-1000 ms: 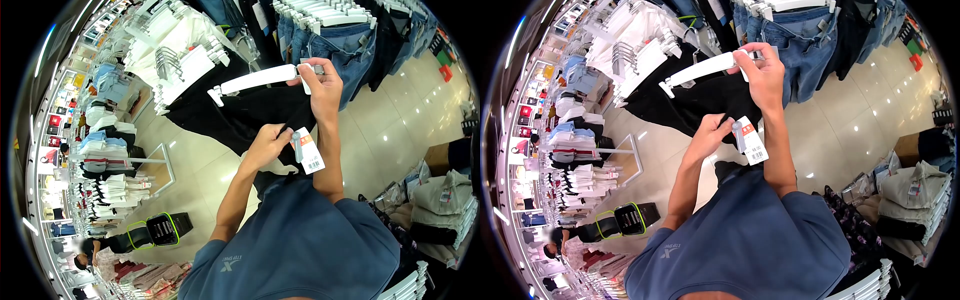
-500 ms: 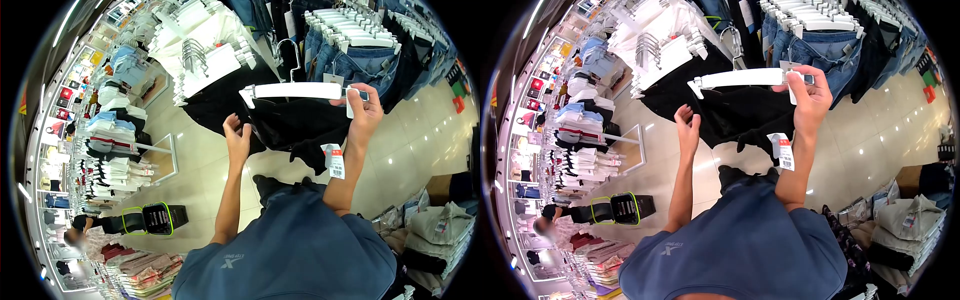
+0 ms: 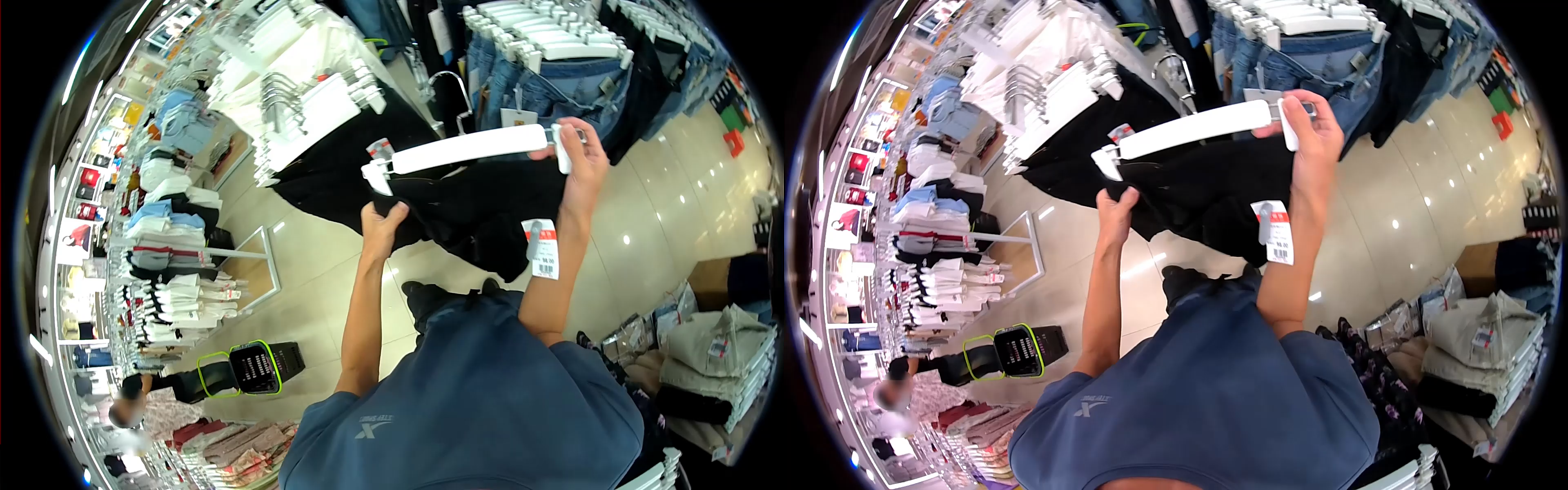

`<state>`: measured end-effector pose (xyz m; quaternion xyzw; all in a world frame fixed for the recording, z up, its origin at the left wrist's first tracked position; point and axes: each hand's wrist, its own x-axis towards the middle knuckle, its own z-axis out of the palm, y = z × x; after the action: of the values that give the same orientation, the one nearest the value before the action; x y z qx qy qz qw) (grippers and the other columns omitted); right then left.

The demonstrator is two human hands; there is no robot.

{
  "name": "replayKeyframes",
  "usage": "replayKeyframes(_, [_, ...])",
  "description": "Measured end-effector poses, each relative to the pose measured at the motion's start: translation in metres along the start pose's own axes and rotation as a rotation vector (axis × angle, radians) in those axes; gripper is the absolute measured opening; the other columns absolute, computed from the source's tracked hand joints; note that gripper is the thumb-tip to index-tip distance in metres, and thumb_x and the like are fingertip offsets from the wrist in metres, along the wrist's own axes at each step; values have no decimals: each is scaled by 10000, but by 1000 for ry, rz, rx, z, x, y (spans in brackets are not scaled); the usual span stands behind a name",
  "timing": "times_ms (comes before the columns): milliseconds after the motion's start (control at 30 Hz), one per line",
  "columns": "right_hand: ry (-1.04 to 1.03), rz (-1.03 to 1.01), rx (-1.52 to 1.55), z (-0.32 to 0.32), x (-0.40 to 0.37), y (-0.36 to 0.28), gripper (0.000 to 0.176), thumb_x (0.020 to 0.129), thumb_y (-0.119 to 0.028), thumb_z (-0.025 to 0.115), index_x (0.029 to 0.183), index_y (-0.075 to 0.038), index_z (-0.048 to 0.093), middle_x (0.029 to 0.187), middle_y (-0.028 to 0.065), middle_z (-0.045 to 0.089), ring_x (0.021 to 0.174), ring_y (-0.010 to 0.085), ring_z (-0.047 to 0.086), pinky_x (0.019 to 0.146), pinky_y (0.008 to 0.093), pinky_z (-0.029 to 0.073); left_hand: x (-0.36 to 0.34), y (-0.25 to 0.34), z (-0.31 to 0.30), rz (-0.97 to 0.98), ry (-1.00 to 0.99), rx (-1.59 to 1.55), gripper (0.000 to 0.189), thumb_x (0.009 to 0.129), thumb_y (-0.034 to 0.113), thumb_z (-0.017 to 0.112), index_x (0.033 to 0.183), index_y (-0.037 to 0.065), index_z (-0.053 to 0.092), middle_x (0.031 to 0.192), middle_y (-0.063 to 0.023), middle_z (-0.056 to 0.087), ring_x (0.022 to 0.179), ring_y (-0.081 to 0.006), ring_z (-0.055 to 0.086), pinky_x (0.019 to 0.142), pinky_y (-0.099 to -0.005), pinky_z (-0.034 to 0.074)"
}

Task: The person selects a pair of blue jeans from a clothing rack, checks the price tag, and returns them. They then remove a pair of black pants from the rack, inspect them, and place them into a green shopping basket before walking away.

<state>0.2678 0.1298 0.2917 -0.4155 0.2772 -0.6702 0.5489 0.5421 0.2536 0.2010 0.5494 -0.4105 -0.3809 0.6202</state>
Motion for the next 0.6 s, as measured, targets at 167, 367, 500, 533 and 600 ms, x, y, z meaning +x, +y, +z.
replayKeyframes(167, [46,111,52,-19,15,34,252,866,-217,617,958,13,571,749,84,619,584,185,636,607,229,473,-3,42,27,35,96,-376,150,746,80,620,836,-39,601,776,-72,631,670,-155,614,649,-258,512])
replayKeyframes(367, [-6,181,88,-19,16,50,253,877,-260,607,923,-13,582,723,77,627,611,158,634,632,215,462,-2,64,16,-122,1,-576,302,740,86,541,1007,-53,565,896,-122,646,800,-244,646,747,-322,542])
replayKeyframes(500, [-39,242,111,-14,16,55,254,890,-260,588,950,-13,577,736,87,640,610,151,632,644,218,472,-4,76,14,-253,109,-691,301,754,88,522,1012,-62,561,919,-143,651,823,-276,648,769,-356,550])
replayKeyframes(533, [-53,259,121,-13,16,56,260,896,-261,577,966,-10,574,741,90,644,611,149,632,646,217,475,-5,80,12,-264,86,-740,297,762,89,521,1013,-64,563,922,-145,652,829,-274,649,773,-358,551])
replayKeyframes(600, [-146,267,140,-10,17,53,349,909,-316,540,1056,0,552,786,115,653,691,165,635,709,239,478,-8,93,10,-287,38,-841,290,777,89,518,1016,-68,568,927,-149,654,841,-270,652,781,-362,552])
